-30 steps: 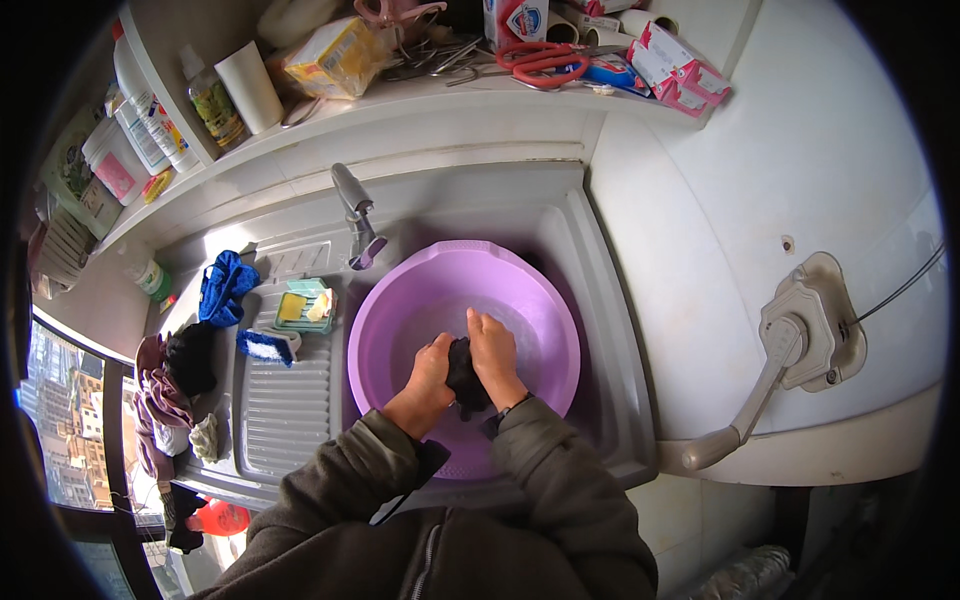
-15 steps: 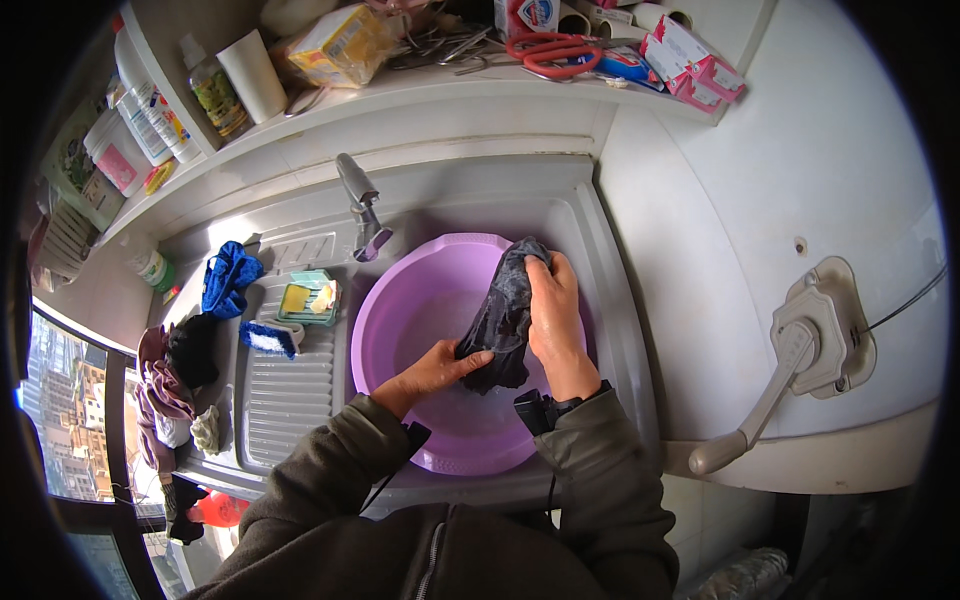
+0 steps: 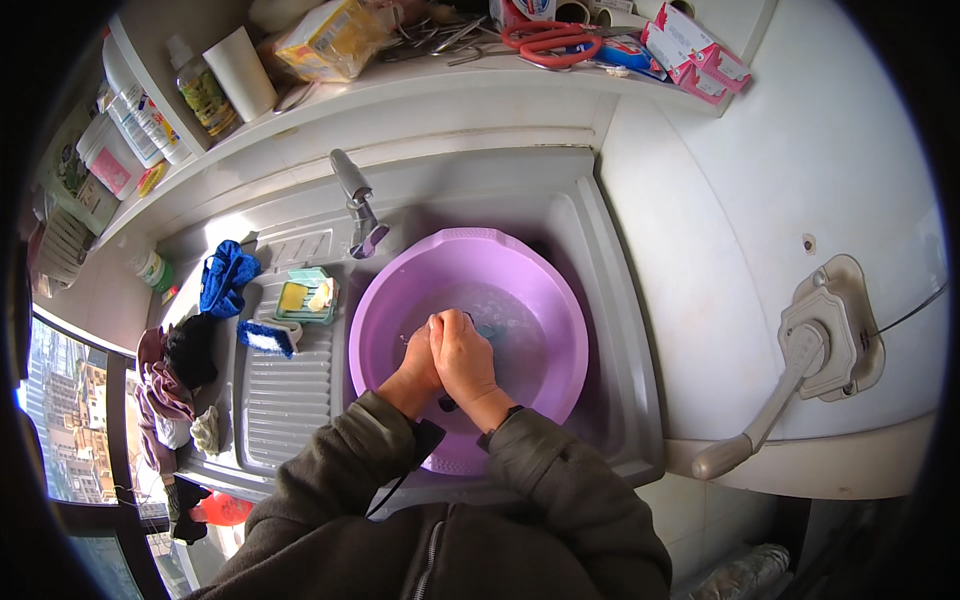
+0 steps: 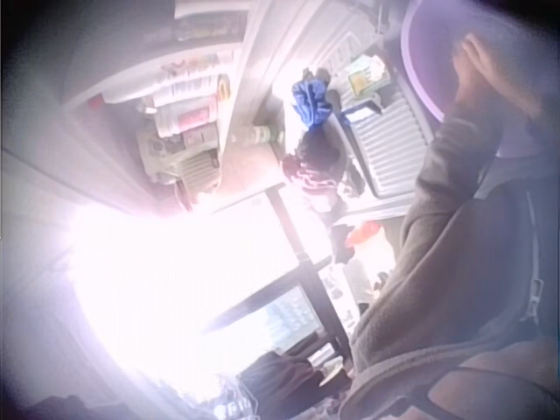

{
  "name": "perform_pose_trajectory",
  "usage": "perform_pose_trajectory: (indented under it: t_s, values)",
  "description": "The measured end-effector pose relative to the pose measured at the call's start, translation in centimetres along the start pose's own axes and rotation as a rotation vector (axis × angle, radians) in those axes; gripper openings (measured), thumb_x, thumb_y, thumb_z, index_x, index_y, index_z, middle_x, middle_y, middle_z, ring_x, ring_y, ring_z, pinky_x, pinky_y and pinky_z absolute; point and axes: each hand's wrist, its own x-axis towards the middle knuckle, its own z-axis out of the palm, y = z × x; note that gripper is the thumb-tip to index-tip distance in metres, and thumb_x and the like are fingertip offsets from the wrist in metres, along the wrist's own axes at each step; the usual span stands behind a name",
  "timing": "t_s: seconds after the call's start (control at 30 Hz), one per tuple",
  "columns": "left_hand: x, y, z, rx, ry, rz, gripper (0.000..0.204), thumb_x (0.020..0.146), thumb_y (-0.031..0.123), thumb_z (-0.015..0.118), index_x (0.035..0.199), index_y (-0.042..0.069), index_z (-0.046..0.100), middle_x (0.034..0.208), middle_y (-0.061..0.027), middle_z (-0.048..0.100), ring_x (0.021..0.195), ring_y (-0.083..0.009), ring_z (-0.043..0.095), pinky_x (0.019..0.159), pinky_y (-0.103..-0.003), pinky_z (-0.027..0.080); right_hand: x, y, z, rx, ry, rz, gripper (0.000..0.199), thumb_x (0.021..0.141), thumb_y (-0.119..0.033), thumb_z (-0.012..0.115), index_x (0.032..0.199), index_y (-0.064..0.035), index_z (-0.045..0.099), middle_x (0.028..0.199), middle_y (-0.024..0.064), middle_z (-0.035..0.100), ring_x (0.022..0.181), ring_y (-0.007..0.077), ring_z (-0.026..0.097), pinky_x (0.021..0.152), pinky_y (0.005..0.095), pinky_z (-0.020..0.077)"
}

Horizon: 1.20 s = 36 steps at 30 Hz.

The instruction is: The person hand washes several small garments in a purple basin placed in a sink. They scrub and rinse each item, wring out water, and place the washed clothes on the sink's draining board. The person refills the basin with water from the tap and continues washing additional items.

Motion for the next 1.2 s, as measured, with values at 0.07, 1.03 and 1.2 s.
perform_pose_trajectory:
  t_s: [0.07,1.03,1.2]
  values:
    - [-0.7,-0.6,0.5,-0.056,0.106,-0.006,0.034,0.105,0.034,0.053,0.111,0.003,0.066,0.105,-0.0122,0.068,0.099,-0.0269,0.066,0.085,-0.042,0.054,0.8,1.5,0.9,-0.111,-0.036,0.119,0.020,0.104,-0.024,0.055,0.100,-0.0057,0.050,0.089,0.0190,0.066,0.076,0.0441,0.065,0.065,0.0536,0.0524]
    - [16.0,-5.6,-18.3,1.327,0.282,-0.151,0.056,0.089,0.032,0.067,0.140,0.011,0.058,0.133,-0.0180,0.065,0.127,-0.0355,0.058,0.104,-0.050,0.047,0.7,22.0,8.9,-0.533,-0.436,0.471,0.039,0.084,-0.021,0.072,0.121,-0.0117,0.068,0.131,0.0199,0.061,0.123,0.0444,0.055,0.100,0.0530,0.0486]
    - [15.9,-5.0,-15.9,0.416,0.407,-0.079,0.049,0.097,0.048,0.059,0.130,0.012,0.065,0.127,-0.0144,0.068,0.115,-0.0334,0.066,0.099,-0.052,0.052,2.3,17.8,8.6,0.107,-0.627,0.401,0.040,0.088,-0.015,0.070,0.125,-0.0018,0.065,0.116,0.0201,0.071,0.108,0.0381,0.067,0.094,0.0433,0.0519]
